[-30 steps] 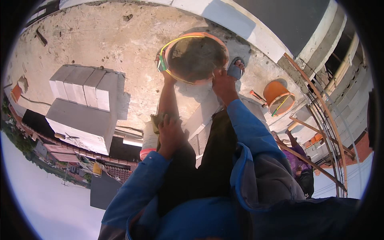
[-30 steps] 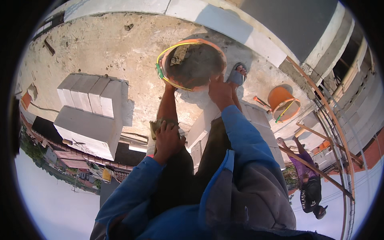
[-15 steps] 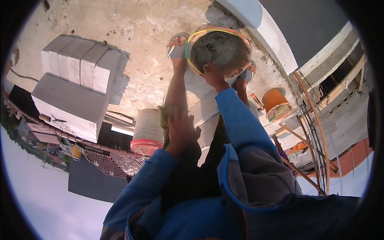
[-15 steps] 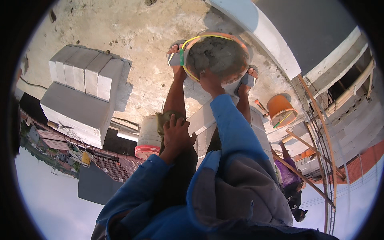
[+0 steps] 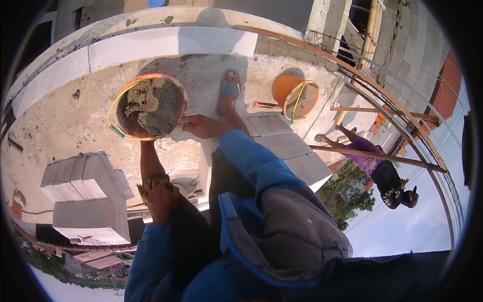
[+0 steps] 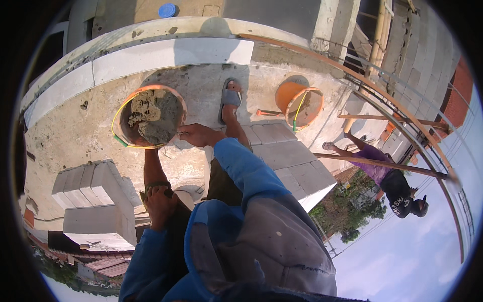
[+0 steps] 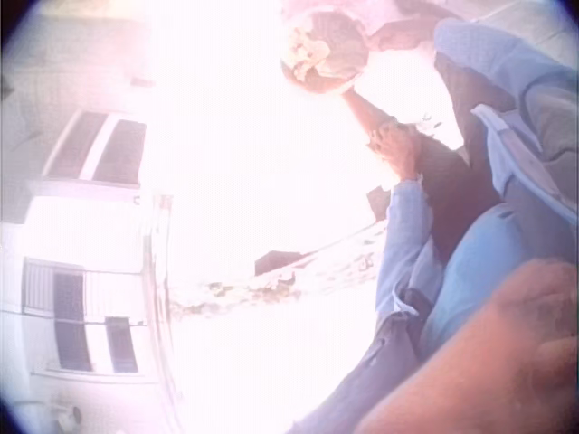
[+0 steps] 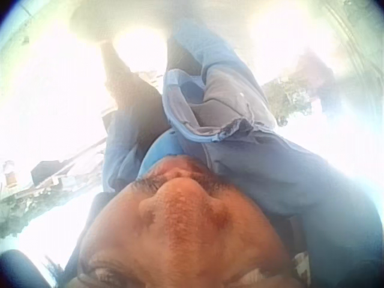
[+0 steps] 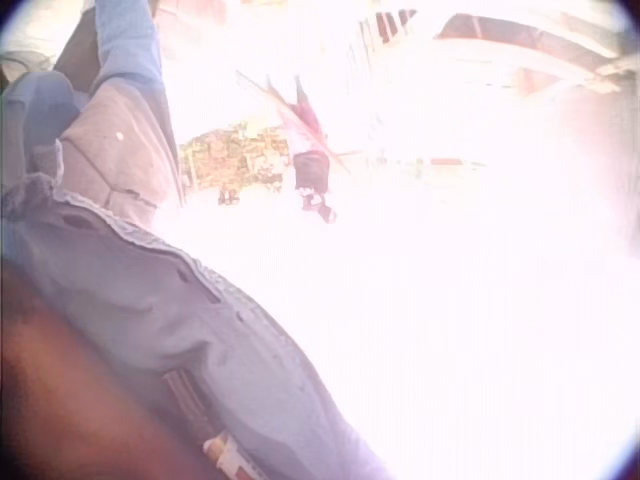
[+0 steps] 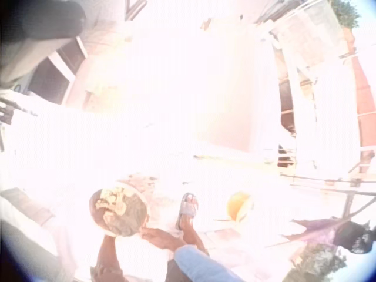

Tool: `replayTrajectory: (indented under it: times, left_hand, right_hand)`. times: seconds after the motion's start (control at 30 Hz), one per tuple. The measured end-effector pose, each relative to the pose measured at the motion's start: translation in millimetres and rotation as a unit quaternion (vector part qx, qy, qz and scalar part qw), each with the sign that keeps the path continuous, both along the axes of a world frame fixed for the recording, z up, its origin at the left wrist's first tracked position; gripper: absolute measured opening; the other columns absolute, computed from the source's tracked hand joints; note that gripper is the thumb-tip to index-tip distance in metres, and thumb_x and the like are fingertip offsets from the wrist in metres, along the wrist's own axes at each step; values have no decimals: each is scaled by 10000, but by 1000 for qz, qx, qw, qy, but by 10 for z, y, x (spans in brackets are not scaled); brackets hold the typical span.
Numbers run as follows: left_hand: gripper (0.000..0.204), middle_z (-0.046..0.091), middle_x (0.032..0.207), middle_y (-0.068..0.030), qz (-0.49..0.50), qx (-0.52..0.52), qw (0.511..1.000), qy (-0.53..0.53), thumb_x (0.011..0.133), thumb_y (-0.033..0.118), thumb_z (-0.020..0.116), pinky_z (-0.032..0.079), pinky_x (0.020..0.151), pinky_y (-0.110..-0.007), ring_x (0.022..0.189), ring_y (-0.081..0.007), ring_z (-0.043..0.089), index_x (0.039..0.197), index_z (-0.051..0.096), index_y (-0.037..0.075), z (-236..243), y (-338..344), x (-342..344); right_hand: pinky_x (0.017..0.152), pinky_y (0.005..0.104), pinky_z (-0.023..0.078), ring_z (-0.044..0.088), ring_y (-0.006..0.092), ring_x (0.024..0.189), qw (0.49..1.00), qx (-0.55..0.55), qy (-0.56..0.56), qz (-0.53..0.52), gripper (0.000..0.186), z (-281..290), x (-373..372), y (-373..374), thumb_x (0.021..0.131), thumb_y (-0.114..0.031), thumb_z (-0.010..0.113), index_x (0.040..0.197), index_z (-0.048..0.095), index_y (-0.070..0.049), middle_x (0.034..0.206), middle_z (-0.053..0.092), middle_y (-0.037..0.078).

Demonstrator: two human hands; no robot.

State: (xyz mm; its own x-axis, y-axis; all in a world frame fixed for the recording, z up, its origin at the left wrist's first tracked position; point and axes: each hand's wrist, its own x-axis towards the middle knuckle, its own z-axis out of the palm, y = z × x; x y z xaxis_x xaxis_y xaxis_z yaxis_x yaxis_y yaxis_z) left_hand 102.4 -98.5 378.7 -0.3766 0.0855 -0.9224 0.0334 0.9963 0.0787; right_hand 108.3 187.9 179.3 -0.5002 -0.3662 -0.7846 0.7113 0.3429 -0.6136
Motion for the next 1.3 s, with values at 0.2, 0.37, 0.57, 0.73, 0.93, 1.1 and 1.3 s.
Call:
replayTrajectory:
  times: [0.2,0.37,0.57,0.73,0.93,1.1,1.3]
  left_hand:
    - [521,700,1363,-166,-92,-52,994,-21,831,415,777,399,1206,-561,1380,-382,582,1275,760,143,-191,576,-124]
    - [542,724,1355,-124,-192,-91,975,-63,833,456,805,407,1201,-510,1328,-330,637,1291,753,172,-336,1044,-80]
    - [524,745,1307,-104,-216,-158,960,-83,829,462,776,404,1170,-553,1308,-325,645,1280,772,197,-99,1672,-126]
    - [557,738,1332,-103,-244,-184,948,-94,829,486,774,420,1154,-538,1309,-316,646,1311,759,208,-141,1918,-137]
    - [572,732,1350,-113,-265,-192,937,-119,831,497,766,423,1144,-544,1333,-308,631,1322,753,205,-165,2277,-138]
    - [560,732,1350,-117,-245,-197,942,-119,836,494,762,408,1164,-539,1349,-308,619,1313,755,200,-78,2342,-87]
    - [565,731,1345,-129,-223,-202,948,-100,840,494,758,401,1182,-524,1347,-323,617,1306,752,176,-49,2352,-57]
  right_hand:
    - [1038,511,502,669,463,1161,996,68,49,-31,376,657,492,1974,1050,-391,588,1287,676,-111,1194,725,274]
    - [1036,433,521,702,338,1139,979,158,-29,-122,417,1066,1207,3821,1066,-325,608,1403,674,-88,1181,751,197]
    - [917,388,544,706,215,1001,942,269,-45,-196,300,1585,1718,5467,1084,-226,625,1293,673,-16,1073,762,175]
    - [791,466,581,729,394,914,874,446,189,-33,331,1493,1392,6278,1057,-346,649,1285,669,-106,1082,725,163]
    - [862,499,608,733,335,1023,774,596,180,116,351,497,1551,7003,1051,-410,611,1379,623,-285,1133,660,107]
    - [818,512,618,737,334,1020,743,662,85,46,351,721,2086,7323,1046,-466,606,1364,656,-326,1132,679,100]
    - [701,349,552,671,170,797,813,430,129,-372,330,1403,2389,6360,1086,-351,659,1276,674,-82,903,650,60]
